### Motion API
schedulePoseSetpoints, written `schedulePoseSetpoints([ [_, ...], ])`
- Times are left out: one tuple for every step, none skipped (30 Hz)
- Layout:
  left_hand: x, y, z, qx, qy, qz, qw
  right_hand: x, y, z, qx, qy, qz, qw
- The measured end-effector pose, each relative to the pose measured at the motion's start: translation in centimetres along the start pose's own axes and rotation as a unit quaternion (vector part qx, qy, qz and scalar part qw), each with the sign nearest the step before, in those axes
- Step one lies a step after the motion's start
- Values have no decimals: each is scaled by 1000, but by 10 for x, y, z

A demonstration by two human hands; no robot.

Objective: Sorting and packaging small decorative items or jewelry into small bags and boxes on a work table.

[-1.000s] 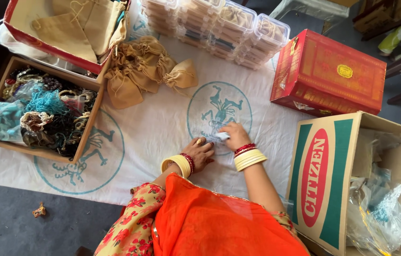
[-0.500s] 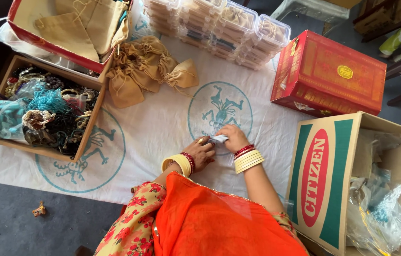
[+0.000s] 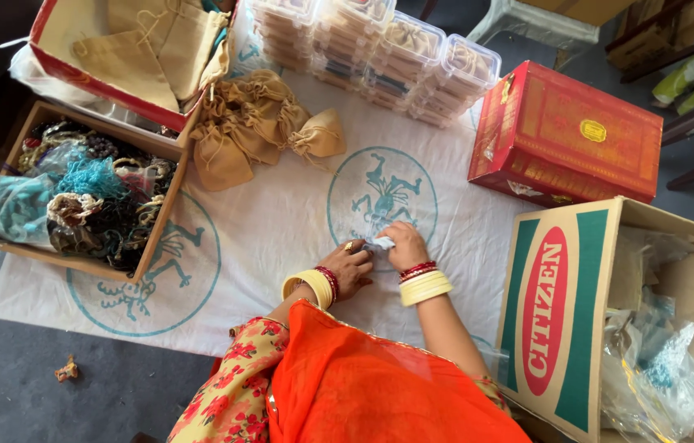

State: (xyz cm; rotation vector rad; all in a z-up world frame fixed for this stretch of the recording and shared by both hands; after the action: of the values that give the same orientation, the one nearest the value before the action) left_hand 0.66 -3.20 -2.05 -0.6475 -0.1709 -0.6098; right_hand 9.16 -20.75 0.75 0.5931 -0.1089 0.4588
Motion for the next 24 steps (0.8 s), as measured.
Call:
schedulePoseSetpoints([
  [0, 2, -2, -1, 1, -4, 1000, 0, -3, 5, -2, -3, -2, 1000],
  [-1, 3, -2, -1, -27, -14, 1000, -1, -8, 10, -72, -3, -42, 997],
  [-3, 3, -3, -2, -55, -23, 998, -3, -13, 15, -141, -2, -81, 987],
  [-2, 2, -3, -3, -55, -24, 998, -3, -15, 9, -142, -2, -83, 986],
  [-2, 1, -2, -4, -58, -32, 998, -3, -17, 6, -134, -83, -95, 983],
  [-1, 2, 0, -2, -62, -37, 997, 0, -19, 1, -123, -163, -104, 973],
  [0, 2, 0, 0, -63, -37, 997, 1, -18, -7, -122, -163, -103, 974],
  [-1, 1, 1, -2, -62, -29, 998, -1, -16, -17, -62, -193, -99, 974],
  [-2, 1, 1, -3, -61, -21, 998, -2, -14, -26, -1, -222, -95, 971],
  [-1, 0, 2, -4, -60, -22, 998, -3, -3, -24, -2, -222, -96, 970],
  [-1, -1, 4, -7, -53, -19, 998, -4, 9, -24, 23, -201, -69, 977],
  [1, -1, 5, -9, -47, -16, 999, -3, 21, -23, 47, -179, -41, 982],
  [2, -1, 5, -10, -48, -17, 999, -5, 15, -16, 45, -180, -42, 982],
  [1, -1, 6, -5, -34, -16, 999, -6, 10, -13, 22, -122, -37, 992],
  [0, -1, 7, 1, -20, -15, 1000, -8, 5, -10, -1, -64, -31, 997],
  [0, 1, 6, 1, -21, -14, 1000, -6, -8, -9, -1, -64, -30, 997],
  [0, 2, 6, -4, -28, -22, 999, -5, -23, -8, -81, -49, -64, 993],
  [-1, 1, 4, -13, -35, -30, 999, -8, -38, -5, -161, -33, -101, 981],
  [-2, -1, 3, -15, -34, -31, 999, -8, -36, -8, -162, -32, -103, 981],
  [0, 0, 3, -15, -30, -32, 999, -3, -34, -8, -133, -93, -118, 980],
  [2, 1, 3, -15, -27, -32, 999, 1, -32, -7, -104, -154, -133, 974],
  [2, 1, 3, -13, -28, -34, 999, 3, -23, -12, -102, -157, -132, 973],
  [1, 1, 3, -6, -37, -39, 999, 5, -11, -18, -31, -169, -104, 980],
  [0, 1, 2, -1, -45, -43, 998, 5, 0, -24, 41, -180, -76, 980],
])
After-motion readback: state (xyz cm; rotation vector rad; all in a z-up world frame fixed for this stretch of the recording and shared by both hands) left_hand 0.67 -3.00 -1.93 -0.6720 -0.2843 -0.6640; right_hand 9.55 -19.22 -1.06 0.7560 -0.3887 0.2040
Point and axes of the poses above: each hand's wrist, its own x-axis towards the middle knuckle, its own z-axis out of the back of the hand, y = z × x, the point moved 2 cm from there along x, towards the middle knuckle, and after that the axes turned 13 degrees about -y, right-handed, at the moved point
